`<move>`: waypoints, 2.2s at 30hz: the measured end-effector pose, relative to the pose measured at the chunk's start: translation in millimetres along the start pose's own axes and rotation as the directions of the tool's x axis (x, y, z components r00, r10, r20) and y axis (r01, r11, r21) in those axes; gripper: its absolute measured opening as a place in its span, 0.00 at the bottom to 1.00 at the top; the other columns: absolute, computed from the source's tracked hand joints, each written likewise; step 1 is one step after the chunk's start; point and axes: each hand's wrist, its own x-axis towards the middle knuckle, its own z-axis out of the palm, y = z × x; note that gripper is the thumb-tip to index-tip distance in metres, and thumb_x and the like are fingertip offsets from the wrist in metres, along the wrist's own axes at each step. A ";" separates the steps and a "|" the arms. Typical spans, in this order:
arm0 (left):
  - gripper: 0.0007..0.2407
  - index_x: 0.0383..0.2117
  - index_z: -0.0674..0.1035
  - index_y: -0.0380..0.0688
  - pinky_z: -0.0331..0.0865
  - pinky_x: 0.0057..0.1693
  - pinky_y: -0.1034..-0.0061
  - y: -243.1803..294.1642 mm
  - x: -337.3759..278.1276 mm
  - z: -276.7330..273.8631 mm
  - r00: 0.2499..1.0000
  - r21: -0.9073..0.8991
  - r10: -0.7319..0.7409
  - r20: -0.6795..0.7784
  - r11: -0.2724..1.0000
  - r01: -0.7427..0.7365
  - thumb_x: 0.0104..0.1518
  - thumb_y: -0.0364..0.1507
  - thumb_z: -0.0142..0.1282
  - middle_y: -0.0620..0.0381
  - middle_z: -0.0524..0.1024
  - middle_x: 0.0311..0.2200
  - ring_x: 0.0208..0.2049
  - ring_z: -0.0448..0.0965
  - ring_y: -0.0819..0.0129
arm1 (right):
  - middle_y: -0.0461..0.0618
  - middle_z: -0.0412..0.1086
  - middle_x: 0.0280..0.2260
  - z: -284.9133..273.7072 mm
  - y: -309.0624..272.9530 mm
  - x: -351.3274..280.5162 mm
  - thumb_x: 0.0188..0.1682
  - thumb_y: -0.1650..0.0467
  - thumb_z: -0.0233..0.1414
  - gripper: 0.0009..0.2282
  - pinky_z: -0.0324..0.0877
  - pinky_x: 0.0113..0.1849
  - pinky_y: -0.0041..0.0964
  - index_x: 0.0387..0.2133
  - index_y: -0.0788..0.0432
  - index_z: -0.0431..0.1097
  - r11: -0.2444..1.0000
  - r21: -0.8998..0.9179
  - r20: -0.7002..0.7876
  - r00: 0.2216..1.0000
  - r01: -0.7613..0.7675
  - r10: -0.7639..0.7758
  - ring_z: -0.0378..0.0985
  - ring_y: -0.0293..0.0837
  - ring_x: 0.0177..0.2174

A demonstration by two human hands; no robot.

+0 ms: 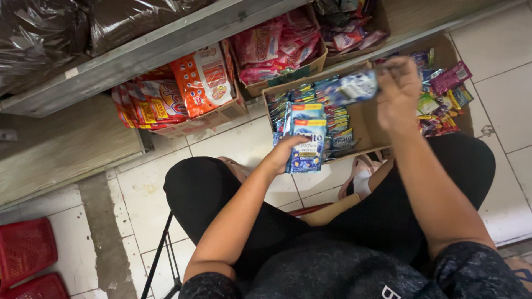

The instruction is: The person sorts through several boxes of product sachets by hand, picking them up and placing them into rows or different containers on the floor of a store aisle.

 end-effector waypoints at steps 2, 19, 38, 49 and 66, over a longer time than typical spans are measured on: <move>0.19 0.56 0.71 0.27 0.78 0.53 0.60 0.7 0.6 -2.6 0.999 -0.049 0.023 -0.028 0.998 -0.024 0.63 0.30 0.47 0.37 0.79 0.48 0.45 0.83 0.49 | 0.50 0.73 0.41 -2.3 -7.8 0.3 0.56 0.81 0.54 0.09 0.75 0.48 0.37 0.45 0.60 0.67 0.977 0.199 0.112 0.992 -0.082 0.061 0.78 0.42 0.43; 0.17 0.55 0.72 0.29 0.79 0.54 0.57 -11.6 4.3 2.4 1.000 -0.085 -0.026 0.004 0.996 0.027 0.63 0.28 0.50 0.37 0.80 0.46 0.45 0.84 0.48 | 0.59 0.72 0.49 84.1 6.8 -50.1 0.46 0.75 0.56 0.14 0.64 0.53 0.49 0.46 0.63 0.70 0.470 -0.752 0.501 0.864 0.463 -0.049 0.73 0.57 0.51; 0.19 0.58 0.69 0.27 0.77 0.54 0.58 -0.3 -2.3 13.7 0.998 -0.011 -0.021 0.052 1.000 0.021 0.62 0.27 0.47 0.34 0.78 0.50 0.46 0.82 0.46 | 0.46 0.73 0.44 15.8 1.5 -16.7 0.60 0.79 0.51 0.07 0.70 0.49 0.30 0.47 0.60 0.65 0.898 -0.400 0.084 0.983 0.184 -0.164 0.75 0.36 0.45; 0.23 0.54 0.74 0.36 0.76 0.54 0.56 1.4 -3.9 8.9 0.988 -0.289 0.156 -0.022 0.945 -0.156 0.67 0.46 0.47 0.43 0.80 0.46 0.46 0.83 0.51 | 0.45 0.74 0.37 70.4 11.2 -66.0 0.51 0.74 0.58 0.05 0.70 0.44 0.34 0.38 0.60 0.71 0.740 -0.660 0.338 0.931 0.130 0.137 0.77 0.37 0.40; 0.16 0.54 0.72 0.35 0.80 0.48 0.62 -8.3 9.3 -17.1 0.930 -0.134 0.273 -0.248 0.941 -0.312 0.60 0.28 0.53 0.45 0.80 0.43 0.40 0.84 0.56 | 0.68 0.42 0.68 95.4 9.0 -67.9 0.26 0.47 0.66 0.54 0.31 0.60 0.80 0.66 0.60 0.49 0.180 -0.658 0.743 0.594 0.731 0.309 0.38 0.70 0.68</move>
